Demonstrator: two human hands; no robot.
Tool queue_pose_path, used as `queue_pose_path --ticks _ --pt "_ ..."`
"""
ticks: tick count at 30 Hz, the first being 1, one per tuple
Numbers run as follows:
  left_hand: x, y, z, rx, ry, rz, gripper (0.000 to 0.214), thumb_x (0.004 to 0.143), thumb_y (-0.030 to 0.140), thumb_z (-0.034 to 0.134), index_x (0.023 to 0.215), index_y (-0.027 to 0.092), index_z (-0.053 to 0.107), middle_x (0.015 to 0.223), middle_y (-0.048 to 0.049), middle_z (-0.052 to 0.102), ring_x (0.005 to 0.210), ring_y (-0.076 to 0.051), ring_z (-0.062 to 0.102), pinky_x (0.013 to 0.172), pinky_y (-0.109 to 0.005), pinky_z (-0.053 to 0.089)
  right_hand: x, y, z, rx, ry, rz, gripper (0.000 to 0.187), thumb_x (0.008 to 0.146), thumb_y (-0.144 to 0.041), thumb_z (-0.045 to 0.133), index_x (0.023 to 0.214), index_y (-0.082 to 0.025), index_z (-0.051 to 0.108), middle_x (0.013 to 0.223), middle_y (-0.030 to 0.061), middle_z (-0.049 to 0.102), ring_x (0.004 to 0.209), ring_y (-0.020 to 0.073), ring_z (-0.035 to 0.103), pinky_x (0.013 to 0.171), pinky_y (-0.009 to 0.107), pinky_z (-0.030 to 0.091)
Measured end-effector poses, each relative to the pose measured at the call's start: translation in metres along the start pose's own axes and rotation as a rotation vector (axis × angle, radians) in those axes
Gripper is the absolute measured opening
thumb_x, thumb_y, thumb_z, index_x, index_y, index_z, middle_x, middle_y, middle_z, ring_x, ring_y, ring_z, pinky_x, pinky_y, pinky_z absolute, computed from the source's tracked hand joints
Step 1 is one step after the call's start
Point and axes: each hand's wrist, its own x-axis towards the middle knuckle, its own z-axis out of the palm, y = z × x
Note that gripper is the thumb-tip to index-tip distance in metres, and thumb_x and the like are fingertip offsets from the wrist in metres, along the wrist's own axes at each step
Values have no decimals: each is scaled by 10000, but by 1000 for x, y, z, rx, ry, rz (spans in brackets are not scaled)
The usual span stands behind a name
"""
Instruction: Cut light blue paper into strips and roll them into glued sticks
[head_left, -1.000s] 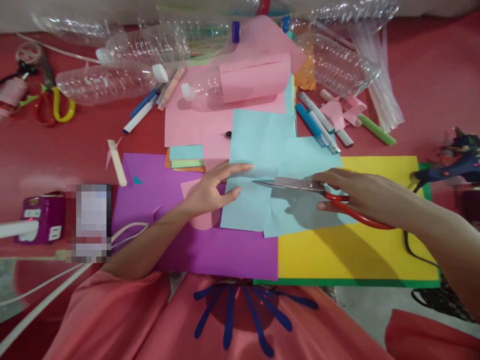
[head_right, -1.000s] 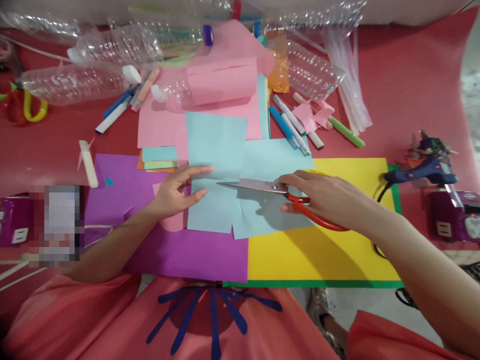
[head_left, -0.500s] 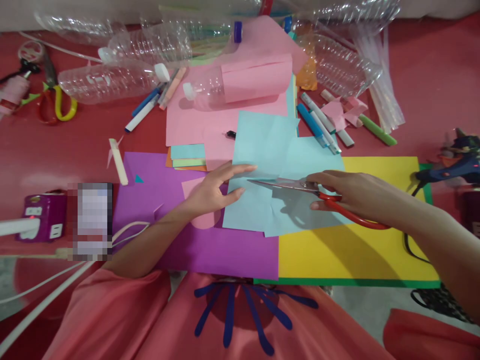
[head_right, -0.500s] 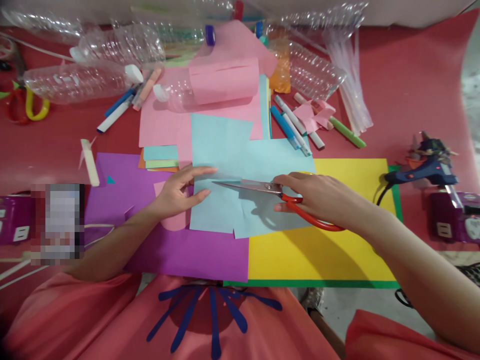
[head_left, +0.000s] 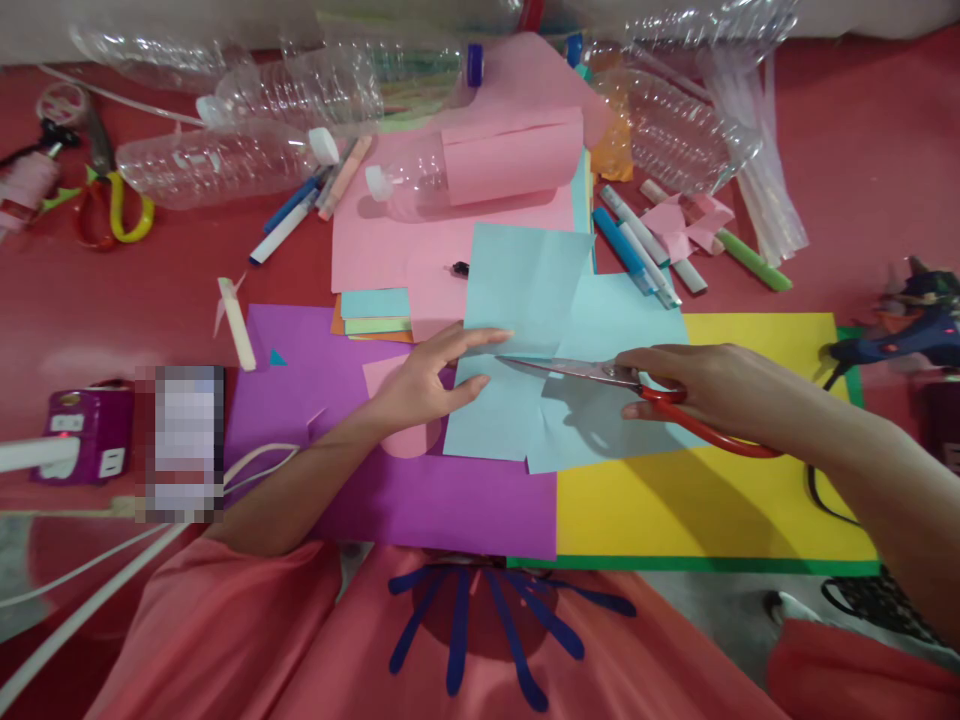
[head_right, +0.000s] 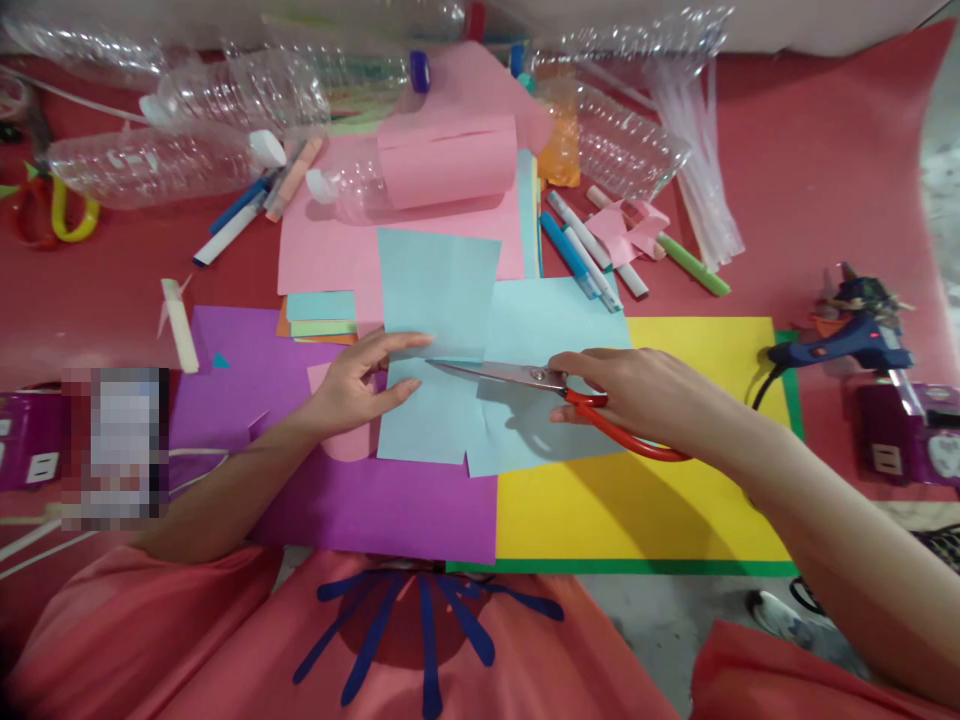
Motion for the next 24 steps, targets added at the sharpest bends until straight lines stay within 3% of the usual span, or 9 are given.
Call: queue_pose_path --ticks 10,24 --pt "1 2 0 -39 18 23 396 894 230 599 1288 268 599 1281 -32 686 1155 -174 647 996 -311 530 -3 -4 2 -14 3 30 556 922 -677 340 1206 -274 595 1044 120 712 766 294 698 591 330 437" --pt "0 0 2 -29 -23 -12 420 896 271 592 1317 282 589 1288 -43 680 1123 -187 656 953 -316 556 6 -15 1 29 -14 -3 539 925 -669 362 1194 -261 588 991 109 708 743 279 685 572 304 394"
